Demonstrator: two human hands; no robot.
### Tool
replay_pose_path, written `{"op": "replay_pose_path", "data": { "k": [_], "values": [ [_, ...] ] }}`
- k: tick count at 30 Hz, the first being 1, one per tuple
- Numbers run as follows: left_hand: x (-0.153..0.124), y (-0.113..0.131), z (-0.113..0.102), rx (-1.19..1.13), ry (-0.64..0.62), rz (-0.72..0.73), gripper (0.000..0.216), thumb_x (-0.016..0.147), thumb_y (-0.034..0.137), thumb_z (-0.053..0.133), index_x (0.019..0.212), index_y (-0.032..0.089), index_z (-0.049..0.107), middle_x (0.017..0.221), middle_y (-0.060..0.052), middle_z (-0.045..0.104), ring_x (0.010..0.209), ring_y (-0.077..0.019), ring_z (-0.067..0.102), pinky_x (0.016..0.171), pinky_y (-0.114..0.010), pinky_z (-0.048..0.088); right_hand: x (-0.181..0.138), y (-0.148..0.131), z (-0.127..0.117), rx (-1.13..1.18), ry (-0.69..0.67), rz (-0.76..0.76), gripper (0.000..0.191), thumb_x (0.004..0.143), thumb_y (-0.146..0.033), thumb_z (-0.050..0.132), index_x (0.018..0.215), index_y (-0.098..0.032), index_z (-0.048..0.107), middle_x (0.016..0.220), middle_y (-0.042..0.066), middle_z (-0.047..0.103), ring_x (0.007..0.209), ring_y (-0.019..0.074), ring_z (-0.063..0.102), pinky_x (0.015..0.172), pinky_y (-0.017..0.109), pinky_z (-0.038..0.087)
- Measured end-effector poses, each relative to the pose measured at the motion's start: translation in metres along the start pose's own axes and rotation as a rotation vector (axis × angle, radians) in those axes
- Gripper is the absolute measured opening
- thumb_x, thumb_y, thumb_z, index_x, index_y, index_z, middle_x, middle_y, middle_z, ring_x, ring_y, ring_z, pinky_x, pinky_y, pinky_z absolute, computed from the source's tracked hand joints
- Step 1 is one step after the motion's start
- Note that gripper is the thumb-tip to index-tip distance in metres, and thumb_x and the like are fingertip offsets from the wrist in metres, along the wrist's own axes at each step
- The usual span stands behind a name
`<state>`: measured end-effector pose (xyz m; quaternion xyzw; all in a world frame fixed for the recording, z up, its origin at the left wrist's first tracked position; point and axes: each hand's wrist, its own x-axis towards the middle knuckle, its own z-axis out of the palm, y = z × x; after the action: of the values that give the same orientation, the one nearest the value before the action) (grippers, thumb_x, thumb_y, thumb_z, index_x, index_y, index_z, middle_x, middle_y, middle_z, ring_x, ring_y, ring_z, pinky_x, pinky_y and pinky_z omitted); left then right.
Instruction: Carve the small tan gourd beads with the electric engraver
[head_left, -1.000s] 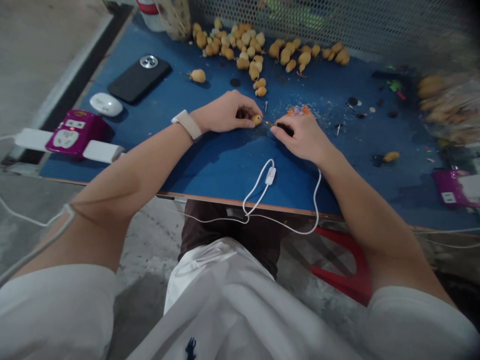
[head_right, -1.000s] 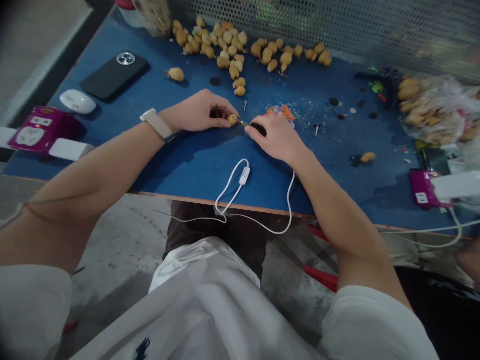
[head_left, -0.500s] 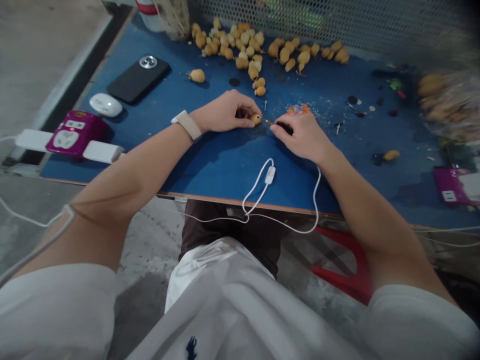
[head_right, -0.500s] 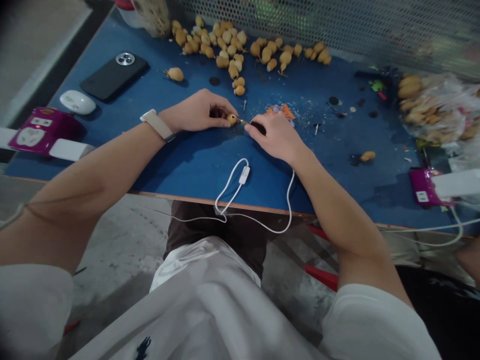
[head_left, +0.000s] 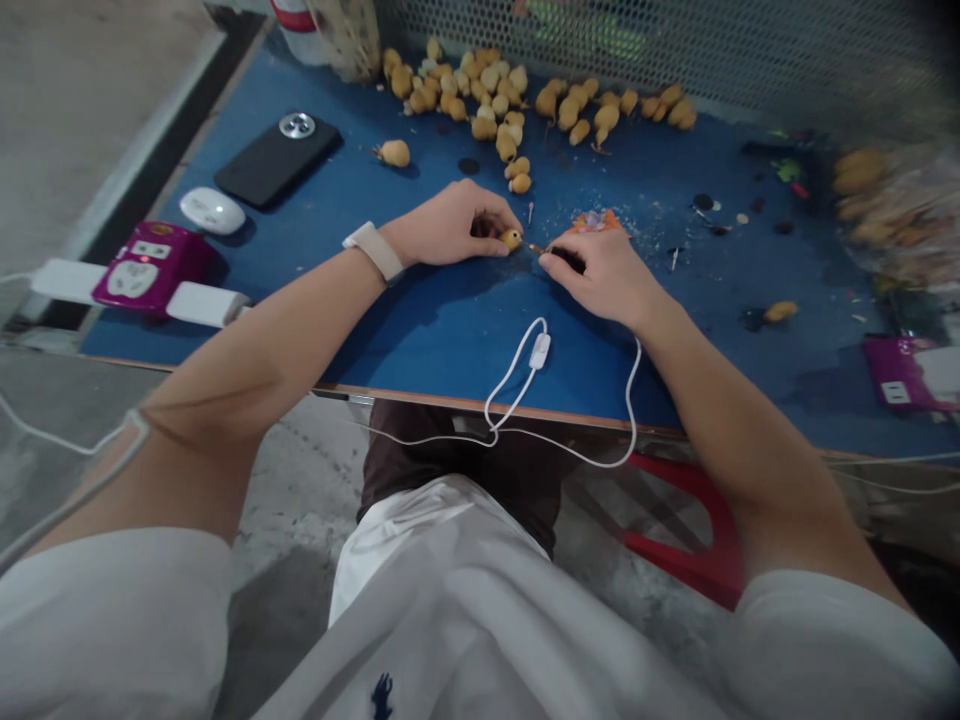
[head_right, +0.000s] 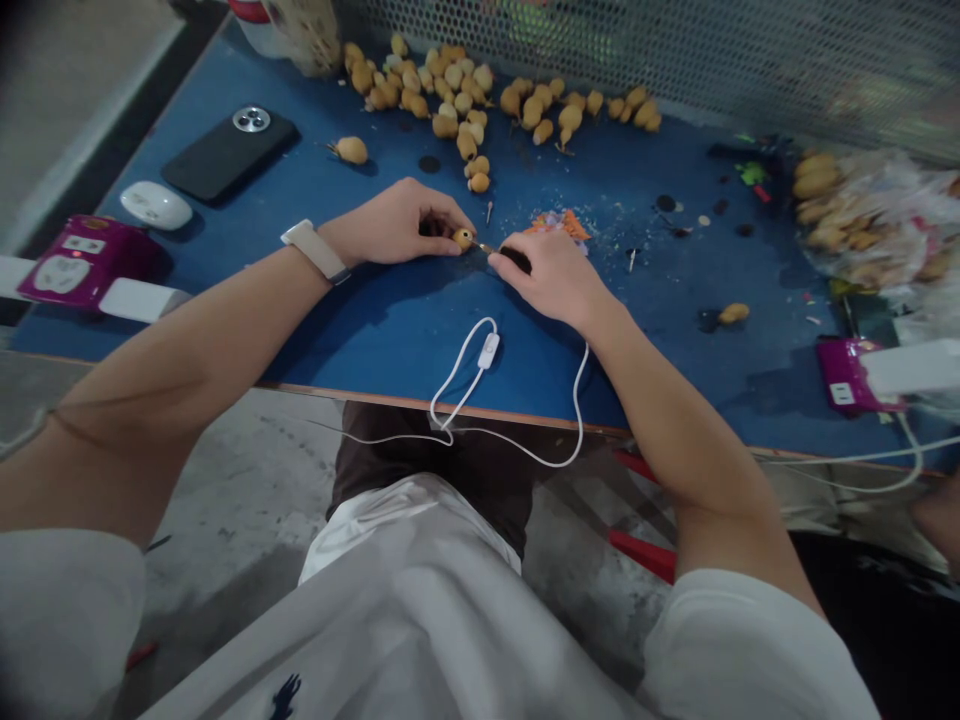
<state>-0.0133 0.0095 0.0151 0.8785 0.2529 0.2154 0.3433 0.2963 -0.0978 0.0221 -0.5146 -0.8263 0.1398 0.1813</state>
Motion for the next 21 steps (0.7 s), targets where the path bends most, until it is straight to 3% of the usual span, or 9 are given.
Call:
{"op": "replay_pose_path", "data": {
  "k": [17, 21],
  "values": [
    [0.0004, 0.0001, 0.0032, -0.026, 0.027, -0.023, 0.037, 0.097, 0.060, 0.098, 0.117, 0.030, 0.096, 0.115, -0.012, 0.094, 0.109, -0.0342, 0.086, 0.104, -0.052, 0.070, 0.0000, -0.0020, -0.0009, 0.011, -0.009, 0.007, 0.058, 0.124, -0.078, 0.062, 0.132, -0.030, 0.094, 0.113, 0.017, 0.092, 0.115, 0.0482, 0.086, 0.109, 0.068, 0.068],
    [0.0004, 0.0028, 0.0023, -0.044, 0.023, -0.028, 0.042, 0.095, 0.066, 0.096, 0.116, 0.029, 0.096, 0.118, -0.012, 0.096, 0.102, -0.0299, 0.078, 0.099, -0.054, 0.066, -0.0002, -0.0029, -0.0011, 0.000, -0.011, 0.013, 0.055, 0.124, -0.074, 0.062, 0.129, -0.029, 0.094, 0.114, 0.016, 0.093, 0.113, 0.0472, 0.086, 0.109, 0.067, 0.068]
  ]
}}
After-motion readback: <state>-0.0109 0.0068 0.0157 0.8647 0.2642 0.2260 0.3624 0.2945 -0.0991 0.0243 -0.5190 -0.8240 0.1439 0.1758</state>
